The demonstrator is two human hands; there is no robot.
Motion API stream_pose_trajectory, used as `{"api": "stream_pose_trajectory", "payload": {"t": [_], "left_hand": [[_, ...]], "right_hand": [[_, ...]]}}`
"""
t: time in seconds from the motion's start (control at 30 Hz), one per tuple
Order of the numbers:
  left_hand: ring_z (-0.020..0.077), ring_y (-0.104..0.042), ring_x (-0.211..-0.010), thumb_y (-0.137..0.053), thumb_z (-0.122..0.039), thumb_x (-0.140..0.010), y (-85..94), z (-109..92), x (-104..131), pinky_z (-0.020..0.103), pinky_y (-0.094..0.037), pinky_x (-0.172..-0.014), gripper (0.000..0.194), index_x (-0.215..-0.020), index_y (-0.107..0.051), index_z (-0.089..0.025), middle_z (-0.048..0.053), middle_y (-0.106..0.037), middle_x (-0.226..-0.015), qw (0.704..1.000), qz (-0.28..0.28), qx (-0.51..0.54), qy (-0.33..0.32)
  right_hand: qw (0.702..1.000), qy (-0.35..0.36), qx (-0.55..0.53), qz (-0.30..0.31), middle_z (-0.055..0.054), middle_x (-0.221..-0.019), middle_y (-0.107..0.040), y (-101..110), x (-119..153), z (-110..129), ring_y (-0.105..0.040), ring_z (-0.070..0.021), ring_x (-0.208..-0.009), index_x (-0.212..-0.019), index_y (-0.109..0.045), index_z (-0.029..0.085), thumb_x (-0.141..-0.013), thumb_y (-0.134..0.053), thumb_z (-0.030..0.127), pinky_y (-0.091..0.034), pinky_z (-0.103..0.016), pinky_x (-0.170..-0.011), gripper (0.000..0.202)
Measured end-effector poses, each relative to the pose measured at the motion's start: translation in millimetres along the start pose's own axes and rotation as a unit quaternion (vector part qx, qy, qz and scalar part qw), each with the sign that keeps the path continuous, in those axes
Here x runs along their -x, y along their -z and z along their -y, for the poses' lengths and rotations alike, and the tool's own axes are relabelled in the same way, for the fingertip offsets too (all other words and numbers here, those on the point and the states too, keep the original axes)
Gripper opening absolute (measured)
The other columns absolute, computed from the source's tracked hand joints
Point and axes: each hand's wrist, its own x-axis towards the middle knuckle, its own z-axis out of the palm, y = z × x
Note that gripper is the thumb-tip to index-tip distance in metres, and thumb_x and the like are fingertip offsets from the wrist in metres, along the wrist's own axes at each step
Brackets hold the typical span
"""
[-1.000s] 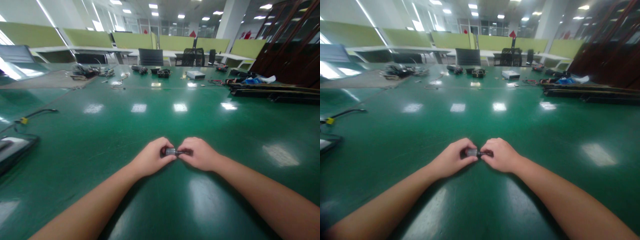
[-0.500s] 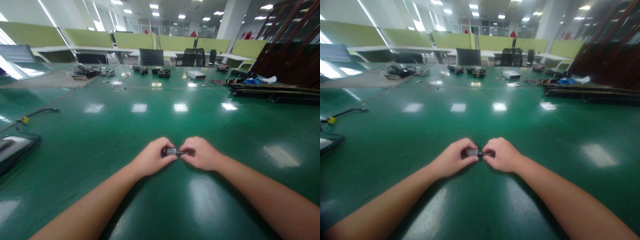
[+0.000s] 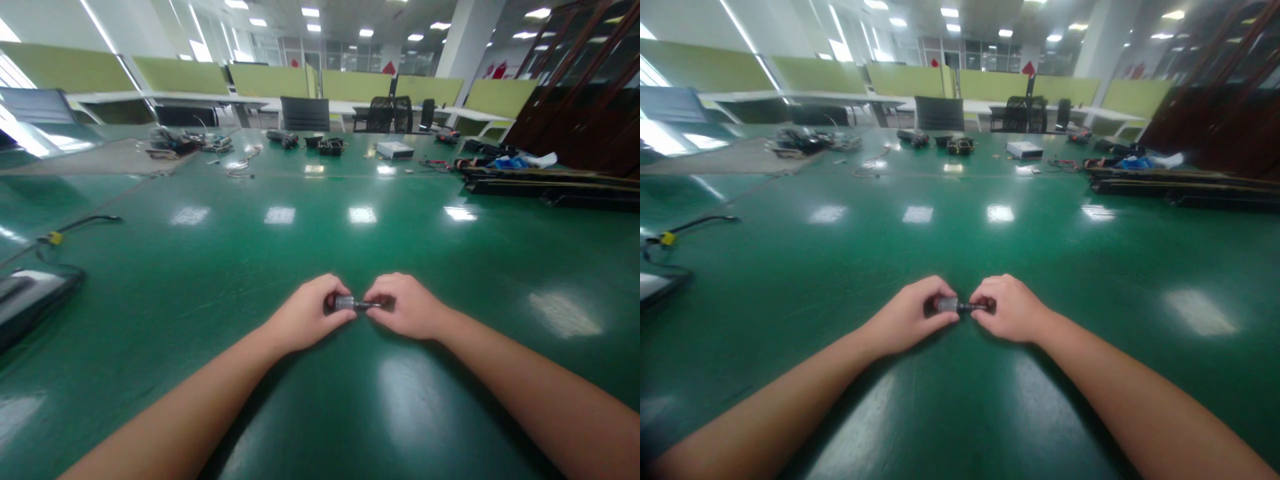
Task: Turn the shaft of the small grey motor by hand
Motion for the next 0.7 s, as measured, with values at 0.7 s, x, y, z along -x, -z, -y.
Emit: {"api": "stream_pose_trajectory", "payload": {"t": [0.7], "left_hand": [[0.0167, -0.058, -0.075, -0.072, -0.032, -0.083, 0.0, 2.1, 3.5, 0.028, -0.046, -0.067, 0.02, -0.094, -0.063, -0.019, 0.001, -0.062, -0.086, 1.0, -0.018, 0.003, -0.009]], "right_hand": [[0.999, -0.015, -0.021, 0.022, 0.0, -0.068, -0.065, 9.7, 0.0, -9.0, -0.057, -0.0118, -0.061, -0.079, -0.07, 0.017, -0.074, -0.069, 0.016, -0.044, -0.025, -0.063, 0.005]]}}
